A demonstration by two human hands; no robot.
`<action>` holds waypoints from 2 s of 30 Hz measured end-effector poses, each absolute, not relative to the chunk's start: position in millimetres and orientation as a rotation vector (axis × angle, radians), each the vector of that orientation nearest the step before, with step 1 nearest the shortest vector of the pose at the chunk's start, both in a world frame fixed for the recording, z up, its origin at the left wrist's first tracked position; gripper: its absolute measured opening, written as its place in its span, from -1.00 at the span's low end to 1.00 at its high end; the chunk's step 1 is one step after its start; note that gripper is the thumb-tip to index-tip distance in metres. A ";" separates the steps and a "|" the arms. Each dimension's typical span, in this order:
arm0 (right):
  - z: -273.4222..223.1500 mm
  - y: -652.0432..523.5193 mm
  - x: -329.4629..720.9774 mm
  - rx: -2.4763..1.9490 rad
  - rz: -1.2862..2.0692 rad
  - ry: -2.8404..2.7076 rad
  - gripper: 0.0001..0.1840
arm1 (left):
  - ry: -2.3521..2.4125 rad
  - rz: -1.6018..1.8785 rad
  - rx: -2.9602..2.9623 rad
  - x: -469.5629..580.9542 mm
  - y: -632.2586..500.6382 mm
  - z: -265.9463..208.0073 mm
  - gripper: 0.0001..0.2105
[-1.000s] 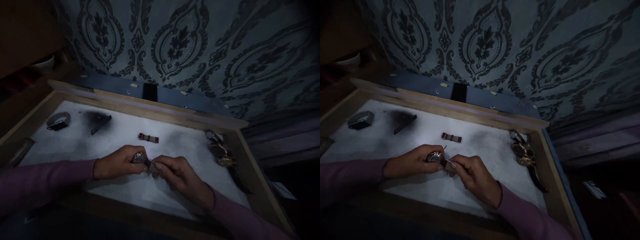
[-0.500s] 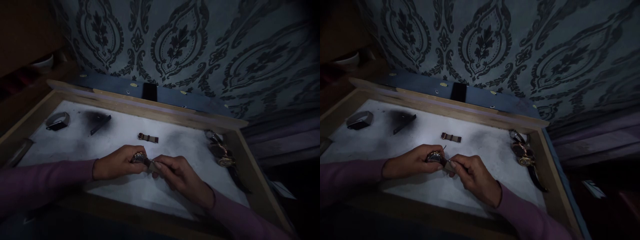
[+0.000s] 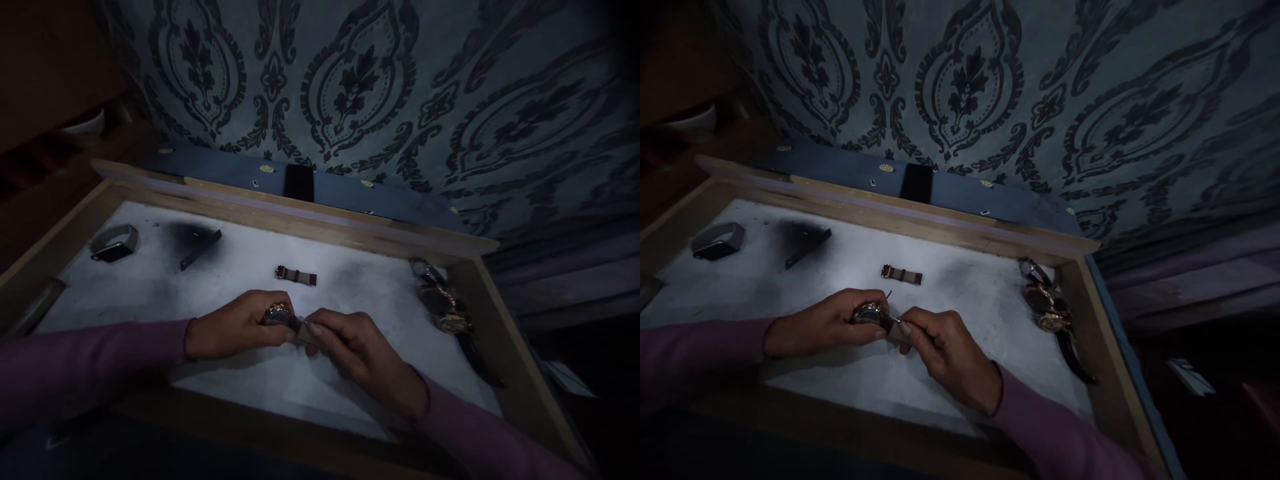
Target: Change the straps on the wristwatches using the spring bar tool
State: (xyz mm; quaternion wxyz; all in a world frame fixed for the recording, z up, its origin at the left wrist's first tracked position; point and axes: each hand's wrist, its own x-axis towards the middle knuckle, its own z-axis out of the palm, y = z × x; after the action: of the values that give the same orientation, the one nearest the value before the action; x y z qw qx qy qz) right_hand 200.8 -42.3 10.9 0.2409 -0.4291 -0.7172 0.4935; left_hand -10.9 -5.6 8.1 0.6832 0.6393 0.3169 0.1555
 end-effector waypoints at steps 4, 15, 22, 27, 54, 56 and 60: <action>12.2 -42.3 201.2 -1.170 1.340 -1.966 -0.65 | 0.692 0.363 1.392 -10.7 -4.6 9.3 -0.89; 11.2 -40.3 202.0 -1.125 1.227 -2.063 -0.66 | 0.680 0.369 1.389 -11.8 -6.1 9.5 -0.84; 11.3 -41.0 205.7 -1.109 1.086 -2.190 -0.67 | 0.691 0.389 1.402 -9.6 -9.2 11.4 -0.82; 9.1 -41.7 207.3 -1.107 1.054 -2.225 -0.67 | 0.690 0.378 1.333 -6.9 -10.3 11.8 -0.84; 18.0 -48.7 189.4 -1.297 1.195 -1.967 -0.62 | 0.688 0.477 1.331 -10.0 -3.9 16.2 -0.85; 17.7 -49.1 189.9 -1.305 1.206 -1.969 -0.62 | 0.704 0.469 1.330 -9.3 -3.9 17.5 -0.85; 17.7 -49.0 190.4 -1.318 1.234 -1.962 -0.62 | 0.708 0.451 1.334 -9.3 -4.1 18.2 -0.83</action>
State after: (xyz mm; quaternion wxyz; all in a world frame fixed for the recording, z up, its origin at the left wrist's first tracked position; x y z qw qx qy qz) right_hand 190.4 -49.0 17.7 0.2354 -0.4805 -0.7152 0.4496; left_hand -9.3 -4.1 18.2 0.7053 0.5999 0.3186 0.2030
